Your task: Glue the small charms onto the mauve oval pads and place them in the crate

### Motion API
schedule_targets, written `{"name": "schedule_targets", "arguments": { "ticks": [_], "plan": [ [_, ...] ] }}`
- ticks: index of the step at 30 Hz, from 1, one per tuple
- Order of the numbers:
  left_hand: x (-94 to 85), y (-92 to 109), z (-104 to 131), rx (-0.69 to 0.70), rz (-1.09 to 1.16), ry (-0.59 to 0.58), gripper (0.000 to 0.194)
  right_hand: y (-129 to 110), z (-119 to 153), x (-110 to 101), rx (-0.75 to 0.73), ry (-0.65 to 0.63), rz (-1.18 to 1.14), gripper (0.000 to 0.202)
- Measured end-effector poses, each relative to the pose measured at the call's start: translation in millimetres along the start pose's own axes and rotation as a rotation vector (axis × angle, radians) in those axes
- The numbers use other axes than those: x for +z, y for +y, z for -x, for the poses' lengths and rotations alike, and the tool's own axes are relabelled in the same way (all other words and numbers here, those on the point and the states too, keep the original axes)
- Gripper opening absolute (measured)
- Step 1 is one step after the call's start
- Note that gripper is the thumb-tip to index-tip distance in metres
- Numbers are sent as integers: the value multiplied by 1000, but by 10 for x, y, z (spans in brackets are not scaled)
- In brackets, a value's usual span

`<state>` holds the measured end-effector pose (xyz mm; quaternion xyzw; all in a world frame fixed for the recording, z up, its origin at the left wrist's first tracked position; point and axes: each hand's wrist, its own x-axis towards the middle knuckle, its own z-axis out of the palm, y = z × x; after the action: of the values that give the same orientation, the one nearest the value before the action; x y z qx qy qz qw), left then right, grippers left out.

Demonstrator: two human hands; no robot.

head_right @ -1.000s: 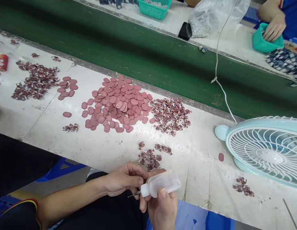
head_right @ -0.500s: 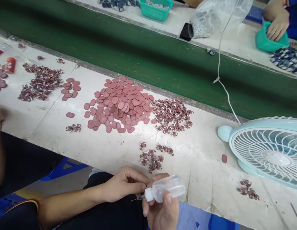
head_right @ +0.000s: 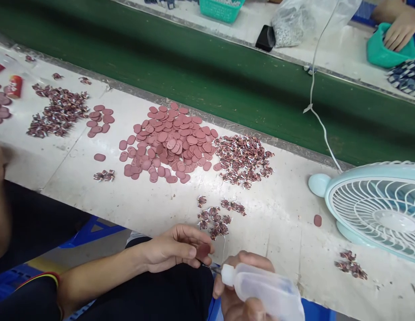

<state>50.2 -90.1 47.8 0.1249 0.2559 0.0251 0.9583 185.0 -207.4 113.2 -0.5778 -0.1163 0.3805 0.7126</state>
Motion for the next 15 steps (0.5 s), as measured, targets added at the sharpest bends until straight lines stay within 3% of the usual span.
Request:
{"name": "schedule_targets", "arguments": {
  "ticks": [5,8,10,15],
  "plan": [
    [19,-2,32,10,61,-19,44,134,77,225,-233,273,162,28],
    [39,-21,39,6,36,-3,47,208,95,323,-294,385,173,25],
    [50,-31,38,9,27,8,48,217,93,333,-225,357,143,28],
    [68,-40,28,24,20,15,47,184,61,294,196,116,-11,48]
  ]
}}
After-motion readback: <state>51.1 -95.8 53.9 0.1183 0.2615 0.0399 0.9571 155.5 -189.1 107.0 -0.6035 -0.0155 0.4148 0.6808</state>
